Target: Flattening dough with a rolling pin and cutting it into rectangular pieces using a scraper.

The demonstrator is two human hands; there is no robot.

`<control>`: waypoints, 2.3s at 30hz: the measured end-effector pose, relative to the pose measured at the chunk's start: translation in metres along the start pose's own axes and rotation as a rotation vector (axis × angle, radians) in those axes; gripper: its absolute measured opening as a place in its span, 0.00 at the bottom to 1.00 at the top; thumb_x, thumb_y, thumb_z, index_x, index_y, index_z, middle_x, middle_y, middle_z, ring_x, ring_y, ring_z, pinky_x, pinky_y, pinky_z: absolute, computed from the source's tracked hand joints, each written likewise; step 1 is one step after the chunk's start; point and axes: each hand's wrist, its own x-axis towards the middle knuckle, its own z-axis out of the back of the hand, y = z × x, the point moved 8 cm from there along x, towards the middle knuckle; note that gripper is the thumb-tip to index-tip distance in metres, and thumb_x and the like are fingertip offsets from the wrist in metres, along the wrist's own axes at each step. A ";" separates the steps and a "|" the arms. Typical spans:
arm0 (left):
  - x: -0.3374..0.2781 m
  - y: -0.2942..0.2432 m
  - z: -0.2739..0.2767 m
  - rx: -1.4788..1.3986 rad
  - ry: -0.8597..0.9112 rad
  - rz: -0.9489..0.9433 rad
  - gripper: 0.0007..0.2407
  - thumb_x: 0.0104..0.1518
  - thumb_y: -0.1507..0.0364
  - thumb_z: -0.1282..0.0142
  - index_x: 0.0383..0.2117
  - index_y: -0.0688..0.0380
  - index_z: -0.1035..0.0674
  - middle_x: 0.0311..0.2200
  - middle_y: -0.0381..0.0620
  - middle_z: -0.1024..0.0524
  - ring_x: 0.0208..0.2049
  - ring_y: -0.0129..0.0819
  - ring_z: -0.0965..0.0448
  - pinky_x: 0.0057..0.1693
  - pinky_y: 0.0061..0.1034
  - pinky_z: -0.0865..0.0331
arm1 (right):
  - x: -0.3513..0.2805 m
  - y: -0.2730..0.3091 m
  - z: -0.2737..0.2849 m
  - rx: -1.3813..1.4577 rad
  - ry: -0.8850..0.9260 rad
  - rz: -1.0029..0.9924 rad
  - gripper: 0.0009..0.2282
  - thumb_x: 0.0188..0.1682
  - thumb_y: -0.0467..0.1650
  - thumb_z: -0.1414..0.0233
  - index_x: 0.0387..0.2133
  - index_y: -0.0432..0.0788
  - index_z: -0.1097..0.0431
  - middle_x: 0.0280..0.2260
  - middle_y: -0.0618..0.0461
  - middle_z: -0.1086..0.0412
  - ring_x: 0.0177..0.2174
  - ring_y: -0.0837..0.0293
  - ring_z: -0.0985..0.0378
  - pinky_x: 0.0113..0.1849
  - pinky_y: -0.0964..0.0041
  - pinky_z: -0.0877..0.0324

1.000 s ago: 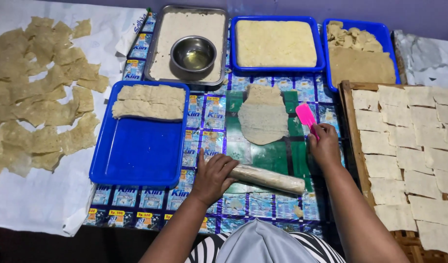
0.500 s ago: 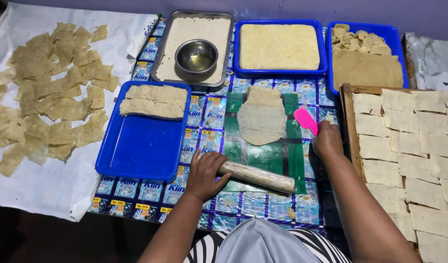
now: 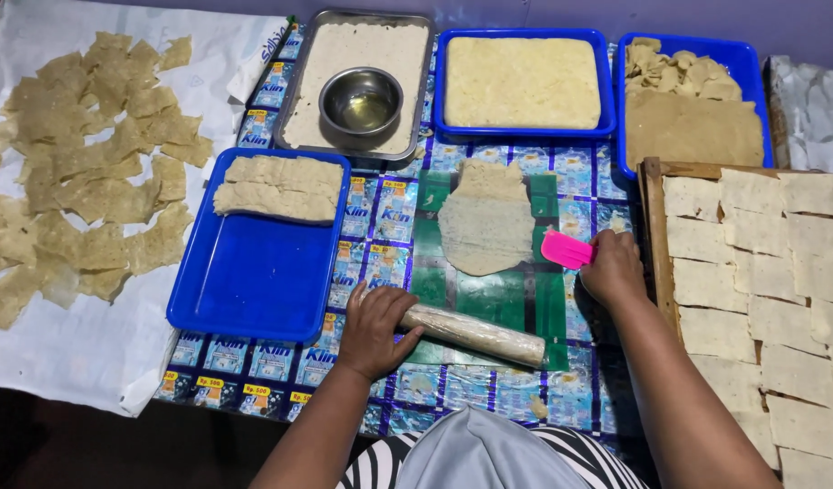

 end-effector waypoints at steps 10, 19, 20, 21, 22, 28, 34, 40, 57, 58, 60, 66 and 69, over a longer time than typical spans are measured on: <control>-0.002 0.003 -0.001 -0.020 0.007 -0.004 0.21 0.61 0.46 0.55 0.53 0.37 0.23 0.47 0.35 0.24 0.57 0.35 0.28 0.71 0.50 0.53 | -0.018 0.092 0.081 0.115 -0.093 0.316 0.13 0.59 0.31 0.58 0.50 0.32 0.40 0.42 0.25 0.35 0.47 0.21 0.31 0.46 0.31 0.35; 0.015 -0.008 0.018 -0.105 0.091 0.038 0.18 0.58 0.57 0.47 0.51 0.50 0.23 0.48 0.39 0.23 0.55 0.36 0.27 0.71 0.51 0.56 | -0.016 0.150 0.110 -0.317 -0.241 0.493 0.04 0.54 0.32 0.47 0.39 0.47 0.31 0.35 0.51 0.29 0.38 0.45 0.24 0.38 0.49 0.30; 0.015 -0.007 0.017 -0.097 0.091 0.034 0.19 0.58 0.56 0.48 0.51 0.50 0.23 0.48 0.40 0.23 0.56 0.36 0.27 0.71 0.51 0.55 | -0.017 0.152 0.114 -0.341 -0.226 0.470 0.05 0.53 0.32 0.47 0.41 0.49 0.30 0.36 0.53 0.29 0.34 0.44 0.23 0.35 0.48 0.29; 0.013 -0.007 0.016 -0.090 0.094 0.033 0.19 0.59 0.56 0.48 0.51 0.49 0.23 0.49 0.40 0.23 0.56 0.36 0.27 0.71 0.51 0.55 | -0.020 0.154 0.117 -0.365 -0.207 0.447 0.06 0.53 0.32 0.47 0.42 0.52 0.28 0.37 0.55 0.28 0.30 0.44 0.23 0.33 0.47 0.29; 0.012 -0.006 0.015 -0.092 0.097 0.039 0.19 0.59 0.56 0.48 0.51 0.49 0.23 0.49 0.40 0.23 0.56 0.36 0.27 0.71 0.51 0.55 | -0.019 0.154 0.117 -0.366 -0.200 0.449 0.06 0.53 0.32 0.47 0.42 0.52 0.28 0.37 0.55 0.28 0.30 0.44 0.23 0.33 0.47 0.29; 0.013 -0.004 0.013 -0.104 0.115 0.051 0.18 0.58 0.57 0.45 0.51 0.49 0.22 0.48 0.39 0.23 0.55 0.36 0.27 0.71 0.52 0.55 | -0.009 0.126 0.096 -0.343 -0.135 0.453 0.06 0.49 0.32 0.42 0.39 0.49 0.25 0.37 0.55 0.27 0.37 0.49 0.22 0.38 0.52 0.28; 0.014 -0.004 0.013 -0.103 0.121 0.052 0.18 0.58 0.58 0.45 0.51 0.49 0.22 0.48 0.39 0.22 0.55 0.35 0.27 0.71 0.51 0.56 | -0.005 0.118 0.085 -0.411 -0.148 0.454 0.06 0.51 0.33 0.44 0.39 0.50 0.24 0.37 0.55 0.28 0.38 0.51 0.25 0.41 0.55 0.29; 0.014 -0.004 0.014 -0.088 0.098 0.044 0.17 0.59 0.57 0.47 0.50 0.49 0.22 0.48 0.39 0.23 0.55 0.35 0.27 0.71 0.50 0.56 | -0.002 0.127 0.086 -0.336 -0.203 0.513 0.05 0.50 0.32 0.43 0.38 0.47 0.24 0.38 0.54 0.29 0.41 0.50 0.25 0.41 0.55 0.30; 0.011 -0.002 0.011 -0.097 0.101 0.054 0.17 0.58 0.59 0.44 0.51 0.50 0.22 0.49 0.39 0.22 0.56 0.35 0.27 0.71 0.50 0.57 | 0.004 0.141 0.063 0.001 -0.083 0.471 0.06 0.52 0.27 0.45 0.42 0.44 0.30 0.39 0.50 0.28 0.32 0.44 0.25 0.34 0.51 0.31; 0.011 -0.002 0.010 -0.096 0.099 0.056 0.17 0.58 0.59 0.44 0.51 0.50 0.22 0.49 0.39 0.22 0.56 0.35 0.27 0.71 0.50 0.57 | 0.005 0.139 0.062 0.000 -0.083 0.474 0.06 0.52 0.27 0.45 0.42 0.44 0.30 0.39 0.50 0.28 0.32 0.44 0.25 0.34 0.51 0.31; 0.010 -0.002 0.010 -0.100 0.103 0.061 0.17 0.58 0.59 0.45 0.51 0.49 0.22 0.49 0.39 0.23 0.56 0.35 0.27 0.71 0.50 0.57 | 0.008 0.128 0.066 -0.137 -0.183 0.404 0.14 0.52 0.32 0.43 0.51 0.52 0.32 0.37 0.49 0.20 0.29 0.40 0.19 0.29 0.45 0.29; 0.013 -0.004 0.014 -0.103 0.091 0.050 0.17 0.58 0.59 0.44 0.50 0.50 0.22 0.48 0.39 0.22 0.55 0.35 0.26 0.71 0.50 0.56 | 0.021 0.131 0.066 0.278 0.115 0.349 0.20 0.61 0.38 0.64 0.63 0.53 0.32 0.36 0.48 0.39 0.35 0.51 0.36 0.40 0.60 0.39; 0.012 -0.003 0.013 -0.110 0.095 0.058 0.17 0.58 0.59 0.45 0.50 0.50 0.22 0.48 0.39 0.22 0.55 0.35 0.26 0.71 0.51 0.56 | 0.021 0.131 0.067 0.052 0.050 0.360 0.32 0.52 0.31 0.45 0.71 0.48 0.47 0.48 0.38 0.30 0.43 0.42 0.26 0.44 0.47 0.31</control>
